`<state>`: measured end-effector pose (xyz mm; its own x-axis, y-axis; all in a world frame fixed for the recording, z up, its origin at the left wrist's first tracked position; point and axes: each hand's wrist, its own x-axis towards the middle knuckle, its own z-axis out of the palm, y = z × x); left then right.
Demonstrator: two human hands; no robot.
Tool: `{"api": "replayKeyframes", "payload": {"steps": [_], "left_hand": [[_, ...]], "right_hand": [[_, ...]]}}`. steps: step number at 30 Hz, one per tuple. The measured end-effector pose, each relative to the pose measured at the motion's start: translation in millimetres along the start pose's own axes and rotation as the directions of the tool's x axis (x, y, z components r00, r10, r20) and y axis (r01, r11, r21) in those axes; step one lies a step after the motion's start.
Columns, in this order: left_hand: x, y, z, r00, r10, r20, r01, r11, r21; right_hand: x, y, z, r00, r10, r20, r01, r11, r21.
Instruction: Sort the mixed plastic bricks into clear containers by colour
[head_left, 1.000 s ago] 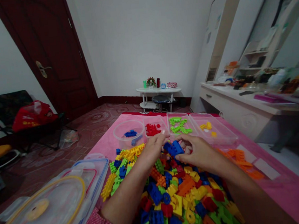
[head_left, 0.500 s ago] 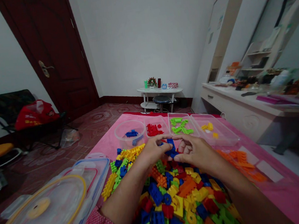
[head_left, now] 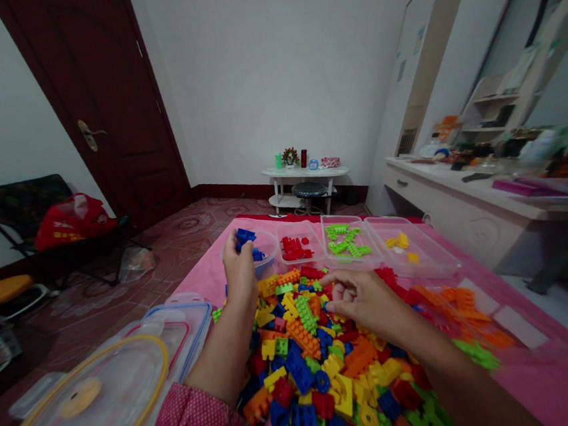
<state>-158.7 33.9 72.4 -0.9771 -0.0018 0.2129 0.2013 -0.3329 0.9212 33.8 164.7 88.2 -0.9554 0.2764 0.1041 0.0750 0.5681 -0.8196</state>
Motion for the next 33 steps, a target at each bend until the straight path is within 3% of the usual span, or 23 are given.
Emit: {"api": "replayKeyframes", "payload": {"steps": [3, 5, 7, 9, 11, 15, 18, 23, 27, 30, 33], "left_hand": [[7.7, -7.8, -9.0, 0.989, 0.086, 0.124, -0.124, 0.931, 0.343], [2.9, -4.3, -11.5, 0.948, 0.159, 0.274, -0.294, 0.766, 0.572], [-6.6, 4.5, -11.8, 0.894, 0.143, 0.425, -0.432, 0.526, 0.733], [-15.8, 14.4, -11.3, 0.861, 0.024, 0.508, -0.490, 0.309, 0.815], [-21.4, 21.9, -11.2, 0.845, -0.074, 0.530, -0.515, 0.154, 0.843], [-20.4, 27.6, -13.4, 0.849, -0.096, 0.520, -0.521, 0.018, 0.854], [-16.7, 27.8, -15.5, 0.851, -0.105, 0.515, -0.520, -0.030, 0.854], [-18.6, 27.1, -15.3, 0.855, -0.128, 0.502, -0.510, -0.042, 0.859], [-26.8, 28.1, -9.0, 0.846, 0.045, 0.532, -0.533, 0.029, 0.845], [-34.3, 31.0, -0.4, 0.781, 0.121, 0.613, -0.624, 0.200, 0.755], [-42.1, 34.9, 5.9, 0.655, -0.028, 0.755, -0.697, 0.365, 0.618]], "right_hand": [[-0.1, -2.3, 3.2, 1.000, 0.001, 0.006, -0.001, 1.000, 0.004], [-0.3, -2.8, 3.6, 1.000, -0.004, 0.004, 0.004, 1.000, -0.007], [-0.5, -2.4, 2.8, 1.000, -0.007, -0.004, 0.007, 1.000, -0.019], [-0.2, -0.7, 1.2, 1.000, -0.014, -0.017, 0.013, 0.999, -0.032], [0.4, 1.8, -0.2, 0.999, -0.022, -0.028, 0.021, 0.999, -0.043], [1.6, 5.2, -0.3, 0.999, -0.025, -0.029, 0.024, 0.998, -0.058], [1.5, 5.3, -0.1, 0.999, -0.015, -0.037, 0.010, 0.992, -0.128], [0.4, 5.9, -4.2, 0.999, 0.006, -0.033, -0.020, 0.900, -0.436], [-1.4, 5.4, 0.9, 0.994, -0.109, -0.018, 0.084, 0.850, -0.520], [-3.4, 3.4, 12.6, 0.975, -0.205, 0.083, 0.219, 0.847, -0.484], [-5.6, 1.0, 20.3, 0.972, -0.195, 0.128, 0.233, 0.820, -0.522]]}}
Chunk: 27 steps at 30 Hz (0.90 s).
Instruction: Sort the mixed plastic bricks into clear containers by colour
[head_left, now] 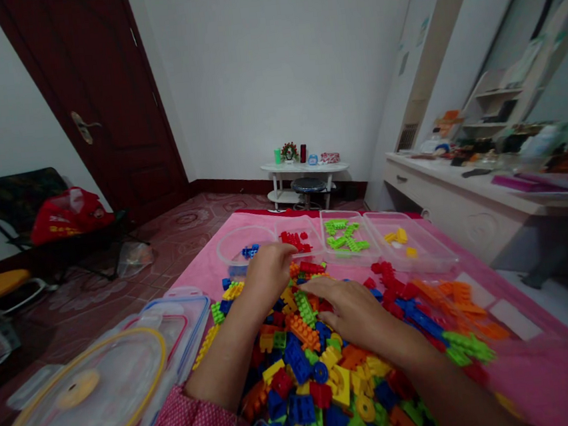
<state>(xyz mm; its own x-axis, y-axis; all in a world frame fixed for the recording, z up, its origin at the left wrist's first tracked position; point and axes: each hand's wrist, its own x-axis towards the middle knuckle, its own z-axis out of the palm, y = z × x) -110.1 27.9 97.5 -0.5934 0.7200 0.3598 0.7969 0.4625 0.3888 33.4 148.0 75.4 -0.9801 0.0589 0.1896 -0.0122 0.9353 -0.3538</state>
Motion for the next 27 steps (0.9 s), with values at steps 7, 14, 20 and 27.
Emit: {"api": "replayKeyframes", "payload": {"steps": [7, 14, 20, 27], "left_hand": [[-11.1, 6.0, -1.3, 0.947, 0.036, 0.318, -0.069, 0.994, 0.091], [-5.5, 0.8, 7.5, 0.975, -0.108, 0.196, 0.069, 0.978, 0.199], [-7.5, -7.6, 29.3, 0.968, -0.147, 0.204, 0.094, 0.964, 0.250], [-2.2, 0.1, 17.9, 0.988, -0.146, 0.043, 0.146, 0.989, 0.007]], "right_hand": [[-10.8, 5.8, -14.9, 0.991, 0.103, 0.079, -0.091, 0.986, -0.143], [-5.7, 13.2, -37.1, 0.959, 0.239, -0.149, -0.202, 0.953, 0.227], [-0.2, 3.2, -43.0, 0.909, 0.391, -0.146, -0.030, 0.409, 0.912], [5.2, 4.9, -22.9, 0.884, 0.468, 0.021, -0.139, 0.220, 0.966]]}}
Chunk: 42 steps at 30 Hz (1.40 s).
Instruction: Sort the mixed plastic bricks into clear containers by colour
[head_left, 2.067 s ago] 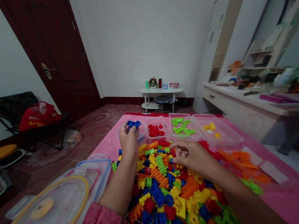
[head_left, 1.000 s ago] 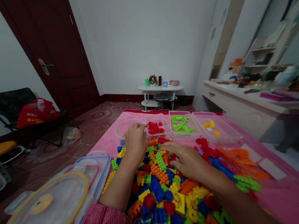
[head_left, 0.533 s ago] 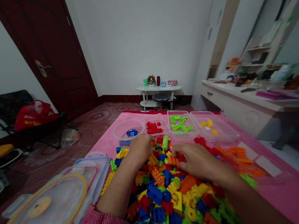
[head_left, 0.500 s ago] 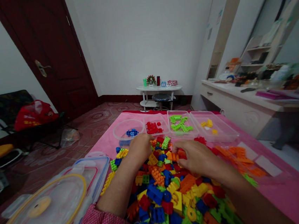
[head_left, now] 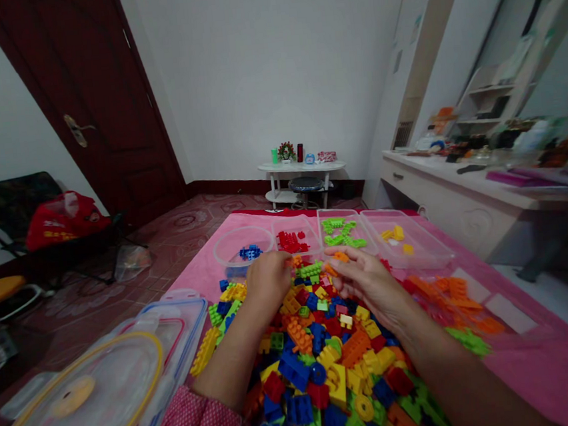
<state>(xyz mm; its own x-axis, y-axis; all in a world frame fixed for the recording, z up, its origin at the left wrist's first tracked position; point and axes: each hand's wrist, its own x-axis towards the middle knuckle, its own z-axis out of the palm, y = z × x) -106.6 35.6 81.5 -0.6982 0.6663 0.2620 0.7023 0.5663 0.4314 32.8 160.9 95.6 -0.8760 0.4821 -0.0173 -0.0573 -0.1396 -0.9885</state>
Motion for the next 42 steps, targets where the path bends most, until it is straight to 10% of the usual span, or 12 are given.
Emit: {"api": "replayKeyframes", "payload": {"steps": [5, 13, 22, 25, 28, 32, 38, 42], "left_hand": [[-2.0, 16.9, -13.4, 0.991, 0.001, 0.130, 0.092, 0.704, -0.704], [-11.6, 38.1, -12.1, 0.967, 0.020, 0.254, 0.221, 0.429, -0.876], [-16.0, 40.6, 0.1, 0.973, 0.123, 0.194, 0.066, 0.658, -0.750], [-18.6, 42.7, 3.2, 0.961, 0.211, 0.178, -0.043, 0.752, -0.657], [-22.5, 46.2, 6.2, 0.929, 0.289, 0.233, -0.094, 0.790, -0.606], [-31.7, 51.4, 7.2, 0.889, 0.375, 0.263, -0.194, 0.828, -0.526], [-42.5, 51.6, 14.9, 0.671, 0.623, 0.402, -0.444, 0.772, -0.455], [-39.1, 48.6, 19.8, 0.711, 0.550, 0.437, -0.411, 0.830, -0.377]], "right_hand": [[2.2, 3.7, -2.6, 0.998, 0.057, 0.019, -0.057, 0.998, 0.038], [-2.2, 0.5, -1.8, 0.989, -0.050, 0.138, 0.053, 0.998, -0.023], [-0.8, -27.8, -30.4, 0.972, -0.230, -0.039, 0.194, 0.892, -0.408], [-1.4, -44.9, -68.6, 0.874, -0.434, -0.217, 0.138, 0.650, -0.747], [-4.7, -55.4, -111.6, 0.772, -0.511, -0.378, -0.288, 0.249, -0.925], [-7.7, -56.9, -143.6, 0.814, -0.317, -0.486, -0.505, 0.028, -0.863], [-3.5, -42.3, -111.8, 0.968, -0.177, -0.181, -0.160, 0.124, -0.979], [-6.5, -28.0, -72.2, 0.995, 0.051, 0.090, 0.080, 0.163, -0.983]]}}
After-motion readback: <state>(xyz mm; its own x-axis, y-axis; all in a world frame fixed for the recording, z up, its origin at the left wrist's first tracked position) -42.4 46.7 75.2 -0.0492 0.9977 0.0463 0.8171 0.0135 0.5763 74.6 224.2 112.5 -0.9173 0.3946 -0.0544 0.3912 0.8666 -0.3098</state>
